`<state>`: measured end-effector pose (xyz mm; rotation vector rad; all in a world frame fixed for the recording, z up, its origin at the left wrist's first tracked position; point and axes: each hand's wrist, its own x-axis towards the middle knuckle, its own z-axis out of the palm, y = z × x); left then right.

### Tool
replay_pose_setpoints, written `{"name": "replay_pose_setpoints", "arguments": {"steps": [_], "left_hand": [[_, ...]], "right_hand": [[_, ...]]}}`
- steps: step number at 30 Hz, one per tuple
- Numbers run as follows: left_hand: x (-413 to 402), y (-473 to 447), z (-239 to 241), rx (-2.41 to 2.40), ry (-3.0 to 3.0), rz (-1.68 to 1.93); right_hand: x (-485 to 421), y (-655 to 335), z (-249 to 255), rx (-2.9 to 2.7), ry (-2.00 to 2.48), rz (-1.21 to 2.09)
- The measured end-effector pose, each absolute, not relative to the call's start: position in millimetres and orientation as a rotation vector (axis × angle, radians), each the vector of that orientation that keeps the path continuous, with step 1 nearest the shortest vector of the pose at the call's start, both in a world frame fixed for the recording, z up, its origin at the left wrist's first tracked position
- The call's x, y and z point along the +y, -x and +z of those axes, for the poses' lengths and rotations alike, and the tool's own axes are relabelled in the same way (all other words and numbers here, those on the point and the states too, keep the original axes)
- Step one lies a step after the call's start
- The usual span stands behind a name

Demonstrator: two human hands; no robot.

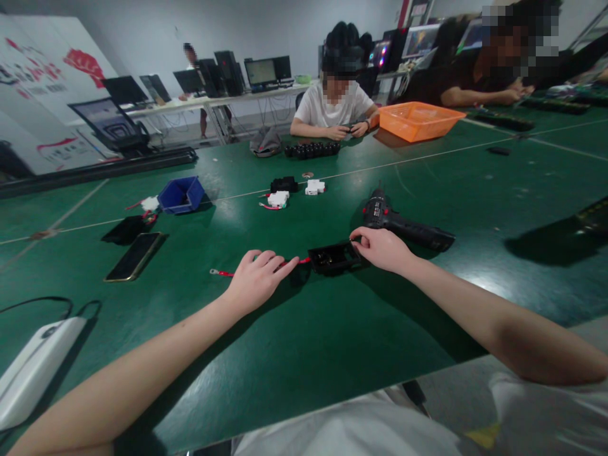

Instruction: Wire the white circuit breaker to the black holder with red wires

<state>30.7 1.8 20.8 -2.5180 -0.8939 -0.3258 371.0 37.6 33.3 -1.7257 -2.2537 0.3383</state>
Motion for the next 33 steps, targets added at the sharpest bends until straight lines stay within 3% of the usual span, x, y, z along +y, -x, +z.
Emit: {"name": "replay_pose_setpoints", "arguments": {"steps": [18, 27, 33], "left_hand": [[1.4, -31.3, 21.6, -0.886, 2.502, -0.303], [0.9, -32.1, 22.2, -0.893, 2.508, -0.319], [1.4, -31.9, 21.8, -0.896, 2.51, -0.307]], "right_hand": [[35.4, -370.2, 36.2, -2.312, 1.753, 0.158], [32.7, -370.0, 40.4, -2.433, 1.557, 0.348], [33.6, -369.9, 37.8, -2.438, 1.6, 0.238]]}}
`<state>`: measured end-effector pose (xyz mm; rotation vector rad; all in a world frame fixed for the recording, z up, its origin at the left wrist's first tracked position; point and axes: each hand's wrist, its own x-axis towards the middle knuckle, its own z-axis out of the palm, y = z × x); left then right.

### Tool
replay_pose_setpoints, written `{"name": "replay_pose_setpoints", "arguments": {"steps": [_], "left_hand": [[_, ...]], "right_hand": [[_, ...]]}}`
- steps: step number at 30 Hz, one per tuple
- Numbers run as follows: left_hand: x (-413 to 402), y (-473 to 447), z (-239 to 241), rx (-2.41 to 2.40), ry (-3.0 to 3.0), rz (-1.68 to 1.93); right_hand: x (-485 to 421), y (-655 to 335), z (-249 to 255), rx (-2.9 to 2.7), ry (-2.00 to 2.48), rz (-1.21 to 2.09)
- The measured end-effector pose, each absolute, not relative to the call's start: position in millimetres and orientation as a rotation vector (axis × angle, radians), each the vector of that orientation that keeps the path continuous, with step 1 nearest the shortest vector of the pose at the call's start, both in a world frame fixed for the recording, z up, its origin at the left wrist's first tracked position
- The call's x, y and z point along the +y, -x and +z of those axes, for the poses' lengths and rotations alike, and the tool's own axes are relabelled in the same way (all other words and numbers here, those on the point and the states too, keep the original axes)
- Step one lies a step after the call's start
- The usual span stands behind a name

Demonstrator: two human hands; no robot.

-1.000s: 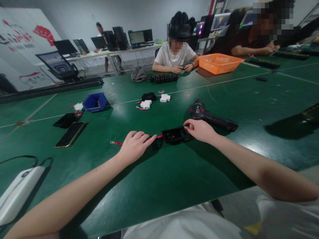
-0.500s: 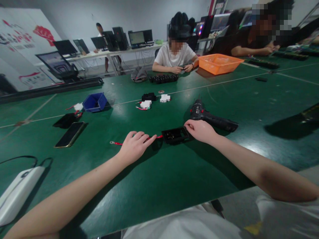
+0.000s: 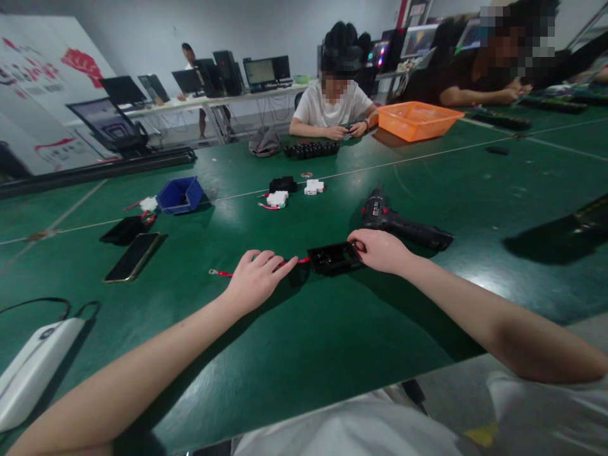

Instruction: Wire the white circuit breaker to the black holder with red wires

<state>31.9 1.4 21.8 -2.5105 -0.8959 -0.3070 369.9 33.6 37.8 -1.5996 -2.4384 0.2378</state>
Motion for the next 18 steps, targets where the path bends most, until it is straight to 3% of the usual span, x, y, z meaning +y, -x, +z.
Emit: {"name": "replay_pose_setpoints", "arguments": {"steps": [18], "left_hand": [[1.9, -31.4, 20.9, -0.88, 2.495, -0.309]], "right_hand": [[34.7, -372.2, 37.2, -2.499, 1.588, 0.028]]}}
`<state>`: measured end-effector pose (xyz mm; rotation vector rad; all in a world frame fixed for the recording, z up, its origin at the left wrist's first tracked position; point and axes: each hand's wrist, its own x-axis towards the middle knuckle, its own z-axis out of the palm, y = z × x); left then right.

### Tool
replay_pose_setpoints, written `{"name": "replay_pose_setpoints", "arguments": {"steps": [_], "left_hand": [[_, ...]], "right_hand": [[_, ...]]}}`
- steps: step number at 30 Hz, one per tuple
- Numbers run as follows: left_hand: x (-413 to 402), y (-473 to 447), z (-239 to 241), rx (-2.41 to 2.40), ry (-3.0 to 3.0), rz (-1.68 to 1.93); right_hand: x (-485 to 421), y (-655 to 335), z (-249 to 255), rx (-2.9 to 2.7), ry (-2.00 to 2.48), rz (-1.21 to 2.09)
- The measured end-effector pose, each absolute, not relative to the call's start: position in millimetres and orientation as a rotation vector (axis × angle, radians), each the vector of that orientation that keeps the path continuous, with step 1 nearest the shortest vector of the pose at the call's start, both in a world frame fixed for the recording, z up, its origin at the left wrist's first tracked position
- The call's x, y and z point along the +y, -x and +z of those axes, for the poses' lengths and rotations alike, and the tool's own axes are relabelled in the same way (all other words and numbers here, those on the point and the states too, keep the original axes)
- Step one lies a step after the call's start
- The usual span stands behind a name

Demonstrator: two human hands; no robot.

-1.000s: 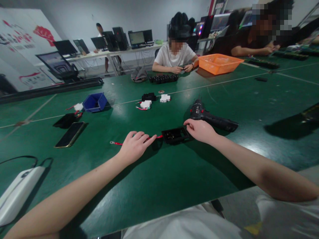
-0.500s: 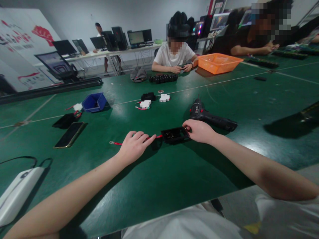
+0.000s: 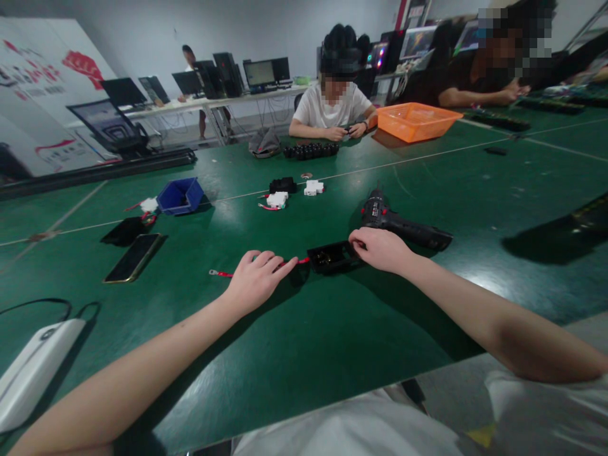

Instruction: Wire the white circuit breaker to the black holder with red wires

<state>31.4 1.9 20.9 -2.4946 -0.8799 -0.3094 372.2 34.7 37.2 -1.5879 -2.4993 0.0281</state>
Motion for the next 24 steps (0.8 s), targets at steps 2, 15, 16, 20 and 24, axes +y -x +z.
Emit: {"name": "replay_pose_setpoints", "arguments": {"steps": [2, 15, 16, 20, 24], "left_hand": [[2, -31, 21, -0.881, 2.492, -0.313], [2, -31, 21, -0.871, 2.494, -0.31], [2, -31, 21, -0.868, 2.493, -0.309], [2, -31, 21, -0.873, 2.496, -0.306], [2, -31, 21, -0.869, 2.495, -0.315]], "right_hand": [[35, -372, 38, -2.495, 1.592, 0.038], [40, -376, 29, -2.442, 1.571, 0.097], [40, -377, 28, -2.443, 1.565, 0.092], [41, -378, 26, -2.442, 1.56, 0.067], [40, -377, 27, -2.424, 1.587, 0.083]]}}
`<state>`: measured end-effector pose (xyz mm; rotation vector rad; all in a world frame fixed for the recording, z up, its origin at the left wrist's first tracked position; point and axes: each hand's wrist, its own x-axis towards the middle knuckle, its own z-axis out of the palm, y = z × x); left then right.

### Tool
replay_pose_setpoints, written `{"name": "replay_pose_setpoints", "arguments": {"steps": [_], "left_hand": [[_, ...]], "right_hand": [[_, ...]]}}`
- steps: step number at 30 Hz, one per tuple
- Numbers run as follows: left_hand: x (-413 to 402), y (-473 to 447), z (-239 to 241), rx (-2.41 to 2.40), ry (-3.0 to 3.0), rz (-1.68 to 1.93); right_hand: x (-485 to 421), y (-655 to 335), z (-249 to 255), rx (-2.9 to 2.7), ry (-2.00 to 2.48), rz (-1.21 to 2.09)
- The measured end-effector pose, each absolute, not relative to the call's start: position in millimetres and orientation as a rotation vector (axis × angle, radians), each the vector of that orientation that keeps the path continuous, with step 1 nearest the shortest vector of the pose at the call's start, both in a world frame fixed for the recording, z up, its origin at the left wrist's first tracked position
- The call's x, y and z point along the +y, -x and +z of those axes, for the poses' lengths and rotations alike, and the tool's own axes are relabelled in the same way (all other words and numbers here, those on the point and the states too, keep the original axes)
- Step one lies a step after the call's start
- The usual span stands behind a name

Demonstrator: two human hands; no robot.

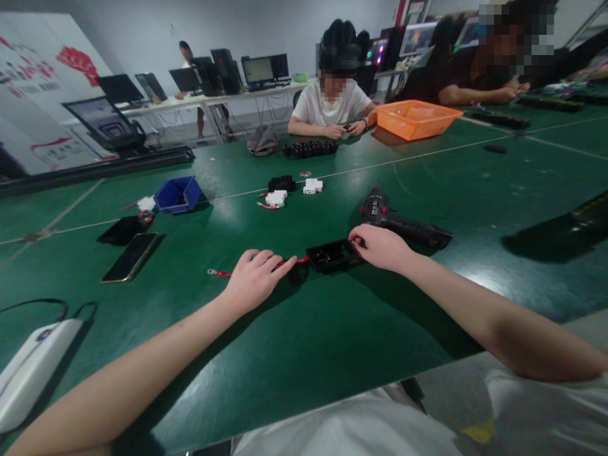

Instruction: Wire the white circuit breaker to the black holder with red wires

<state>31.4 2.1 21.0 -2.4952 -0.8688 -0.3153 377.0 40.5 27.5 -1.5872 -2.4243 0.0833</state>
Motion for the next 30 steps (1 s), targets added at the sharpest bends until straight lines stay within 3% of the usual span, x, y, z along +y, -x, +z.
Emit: {"name": "replay_pose_setpoints", "arguments": {"steps": [30], "left_hand": [[2.5, -30.4, 19.7, -0.882, 2.502, -0.287]], "right_hand": [[39.5, -377.1, 31.0, -2.457, 1.576, 0.02]]}}
